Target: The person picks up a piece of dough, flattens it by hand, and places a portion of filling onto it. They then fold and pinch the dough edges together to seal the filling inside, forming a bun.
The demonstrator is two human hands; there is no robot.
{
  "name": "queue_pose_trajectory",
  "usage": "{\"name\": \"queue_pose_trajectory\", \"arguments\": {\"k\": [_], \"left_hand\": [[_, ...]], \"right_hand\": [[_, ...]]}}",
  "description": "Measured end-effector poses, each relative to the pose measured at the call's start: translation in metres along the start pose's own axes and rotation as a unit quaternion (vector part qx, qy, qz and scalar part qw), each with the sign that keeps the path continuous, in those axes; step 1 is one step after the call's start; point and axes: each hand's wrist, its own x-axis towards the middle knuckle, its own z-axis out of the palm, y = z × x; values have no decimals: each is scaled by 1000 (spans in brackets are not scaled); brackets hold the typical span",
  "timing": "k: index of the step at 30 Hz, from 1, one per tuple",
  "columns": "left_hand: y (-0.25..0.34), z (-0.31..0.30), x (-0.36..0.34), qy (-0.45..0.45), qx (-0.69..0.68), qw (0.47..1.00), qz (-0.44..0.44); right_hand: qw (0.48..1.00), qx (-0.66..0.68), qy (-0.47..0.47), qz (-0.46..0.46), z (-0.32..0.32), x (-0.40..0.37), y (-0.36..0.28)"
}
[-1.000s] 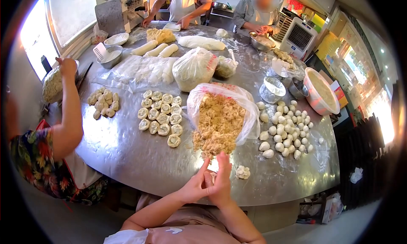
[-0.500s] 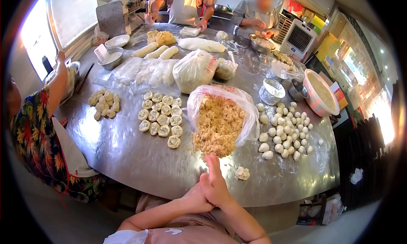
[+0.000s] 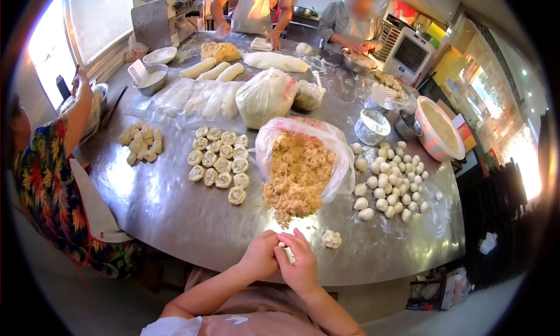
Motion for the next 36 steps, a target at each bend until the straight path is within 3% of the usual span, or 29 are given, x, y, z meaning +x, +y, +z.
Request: {"name": "queue_pose_trajectory", "arguments": {"k": [1,4,10,13,15,16,17,20,21,24,27,28,29,30,32,36], "left_hand": [[0,0,-1,20,-18,1000,4],[8,-2,0,31,-47,998,6],[-5,3,-5,-114,41,989,-81],[11,-12,-5,-235,-45,956,-172],[20,-19,-11,-311,-143,920,-189],[21,-21,-13,-348,-191,896,-198],[17,-20,-14,-375,-213,878,-206],[13,-2,-16,-191,-456,845,-205],[21,-12,-8,-189,-467,831,-236],[4,-12,-3,-164,-484,816,-269],[-12,-7,-7,-141,-566,780,-227],[-11,-9,-7,-139,-595,762,-216],[-1,-7,-6,-102,-550,785,-265],[0,-7,-8,-104,-563,773,-274],[-1,-6,-10,-106,-589,749,-283],[5,-5,-7,-76,-566,764,-302]], "right_hand": [[997,-52,41,-48,-2,5,-4],[998,5,-19,63,-6,4,-7],[996,0,-59,72,-8,-2,8],[998,-6,-8,58,-11,-8,26],[989,-62,79,106,-23,-7,52],[973,31,104,205,-35,-1,62],[969,37,124,213,-47,2,67],[979,18,142,145,-55,3,71],[979,9,134,152,-56,3,70],[963,-43,229,134,-55,3,81],[956,-151,230,103,-63,2,97],[959,-187,199,76,-57,-4,110],[960,-222,166,47,-48,-10,126],[958,-254,133,17,-42,-15,134],[958,-257,125,30,-36,-19,131],[949,-298,108,2,-44,-19,132]]}}
